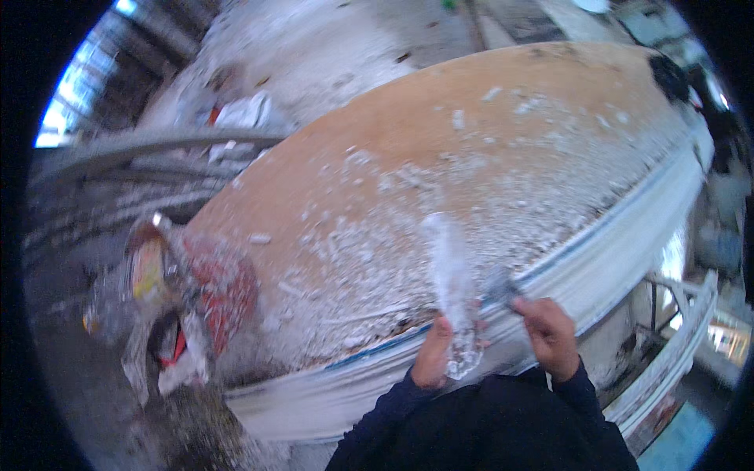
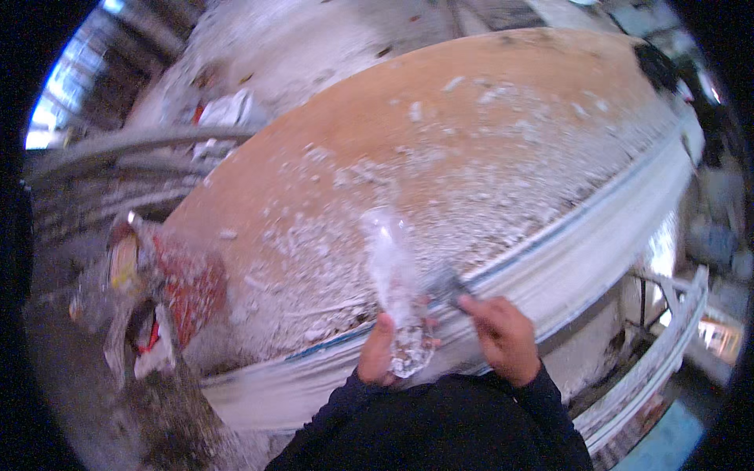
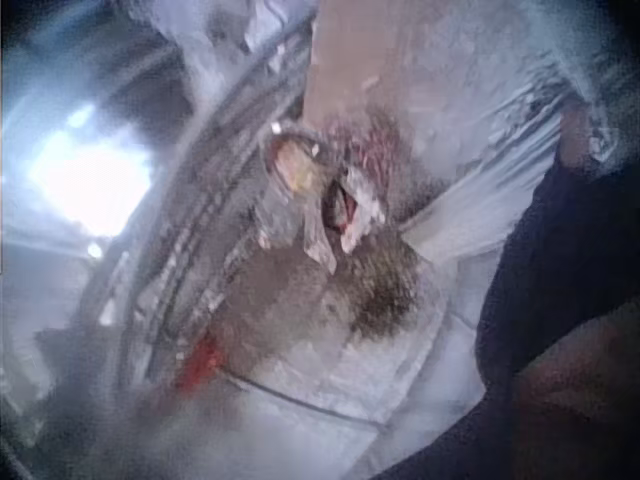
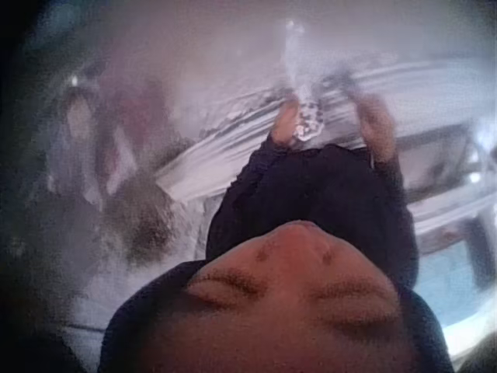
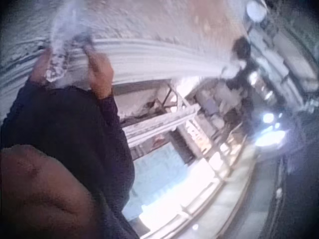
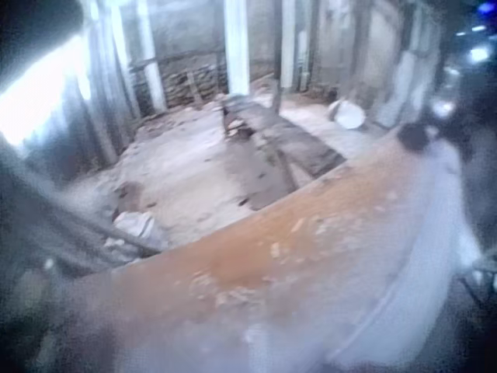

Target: The person scrapes and wipes dust and debris from long white moldings using a putty knife and a cloth. They repeatedly scrape the molding surface, wipe the tool, and move between moldings on a workbench in a cluttered workshop.

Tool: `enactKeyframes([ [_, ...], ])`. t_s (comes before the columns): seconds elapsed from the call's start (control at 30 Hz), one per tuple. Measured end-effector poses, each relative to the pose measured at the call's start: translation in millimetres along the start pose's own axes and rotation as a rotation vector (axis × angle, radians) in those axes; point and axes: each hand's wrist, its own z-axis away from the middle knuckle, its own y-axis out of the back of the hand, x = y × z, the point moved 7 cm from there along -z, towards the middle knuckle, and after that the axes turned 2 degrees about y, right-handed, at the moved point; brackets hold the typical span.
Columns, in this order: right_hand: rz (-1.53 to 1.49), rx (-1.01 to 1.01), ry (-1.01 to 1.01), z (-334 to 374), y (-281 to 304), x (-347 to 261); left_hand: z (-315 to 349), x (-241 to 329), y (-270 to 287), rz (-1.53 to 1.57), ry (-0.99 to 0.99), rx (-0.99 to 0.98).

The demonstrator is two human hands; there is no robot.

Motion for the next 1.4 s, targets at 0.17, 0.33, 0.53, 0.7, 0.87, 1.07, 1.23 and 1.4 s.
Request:
enactKeyframes([
  [0.17,-0.120,-0.015,-0.109,29,-6,-6,5,-9,-15,-0.246,0.037,-0.078],
  [0.33,-0.012,0.390,-0.099,42,54,11,26,-64,-29,-0.411,0.243,-0.293],
  [0.53,-0.095,0.378,-0.141,105,75,17,30,-59,-70,-0.494,0.045,-0.234],
  [0.7,-0.233,0.536,-0.151,142,72,46,35,-93,-80,-0.711,0.223,-0.381],
  [0.87,-0.233,0.665,-0.228,145,118,73,53,-135,-76,-0.679,0.312,-0.453],
  [1.07,-0.237,0.462,-0.132,82,94,36,67,-77,-46,-0.456,-0.031,-0.388],
  [1.23,0.054,-0.196,0.054,-22,1,-15,115,27,10,-0.228,-0.702,-0.134],
  [1.4,0.140,-0.619,0.307,-95,-113,-32,154,74,79,-0.313,-0.942,0.306],
])
